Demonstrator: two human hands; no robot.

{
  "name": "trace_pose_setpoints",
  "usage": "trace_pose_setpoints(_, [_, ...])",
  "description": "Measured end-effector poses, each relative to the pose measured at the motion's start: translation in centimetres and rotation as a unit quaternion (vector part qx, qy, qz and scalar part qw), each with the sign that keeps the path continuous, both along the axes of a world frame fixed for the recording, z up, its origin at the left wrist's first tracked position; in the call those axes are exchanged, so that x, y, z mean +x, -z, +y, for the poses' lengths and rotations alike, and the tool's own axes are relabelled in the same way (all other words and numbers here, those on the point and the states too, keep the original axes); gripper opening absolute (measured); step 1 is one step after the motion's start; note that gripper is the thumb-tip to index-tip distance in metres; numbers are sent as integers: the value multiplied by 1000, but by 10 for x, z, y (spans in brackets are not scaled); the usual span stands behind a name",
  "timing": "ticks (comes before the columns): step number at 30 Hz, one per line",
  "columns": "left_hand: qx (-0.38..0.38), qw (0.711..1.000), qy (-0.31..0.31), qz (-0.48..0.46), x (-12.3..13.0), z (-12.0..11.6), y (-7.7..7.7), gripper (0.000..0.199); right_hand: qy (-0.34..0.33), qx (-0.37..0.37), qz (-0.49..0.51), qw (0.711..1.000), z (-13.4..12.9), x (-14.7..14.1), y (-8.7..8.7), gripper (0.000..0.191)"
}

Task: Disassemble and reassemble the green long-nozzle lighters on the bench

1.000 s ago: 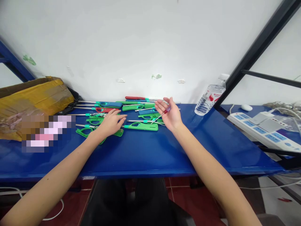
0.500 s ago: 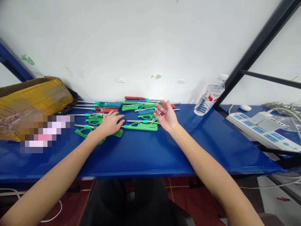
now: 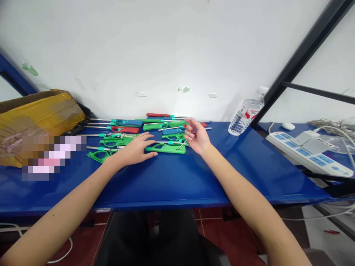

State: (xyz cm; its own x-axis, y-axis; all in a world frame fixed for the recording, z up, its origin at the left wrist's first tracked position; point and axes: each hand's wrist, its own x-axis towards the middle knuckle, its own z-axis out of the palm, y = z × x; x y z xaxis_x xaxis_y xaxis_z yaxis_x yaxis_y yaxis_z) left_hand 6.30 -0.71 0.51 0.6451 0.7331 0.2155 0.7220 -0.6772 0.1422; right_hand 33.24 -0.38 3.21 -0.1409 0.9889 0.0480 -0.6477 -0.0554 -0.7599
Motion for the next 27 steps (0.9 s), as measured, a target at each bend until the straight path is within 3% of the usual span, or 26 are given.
trace_pose_setpoints(9, [31,999,-2,-7,5,2,2,35,40,5,-29,999,1,-2,-1,20])
trace_pose_setpoints(12, [25,1000,-7,-1,5,1,2,32,125,41,-69,989,5,1,-2,34])
trace_pose_setpoints(14, [23,1000,-5,0,5,1,3,30,205,88,-129,966,10,6,-2,44])
trace_pose_setpoints(19, [40,999,16,-14,3,4,8,25,346,142,-335,865,19,34,-1,65])
trace_pose_setpoints(22, [58,997,33,-36,4,5,11,21,408,199,-480,751,21,59,4,58])
trace_pose_setpoints(24, [74,995,46,-56,5,4,10,19,389,224,-588,673,21,74,9,51])
trace_pose_setpoints(27, [97,990,67,-76,7,2,7,18,312,244,-684,612,20,89,18,38])
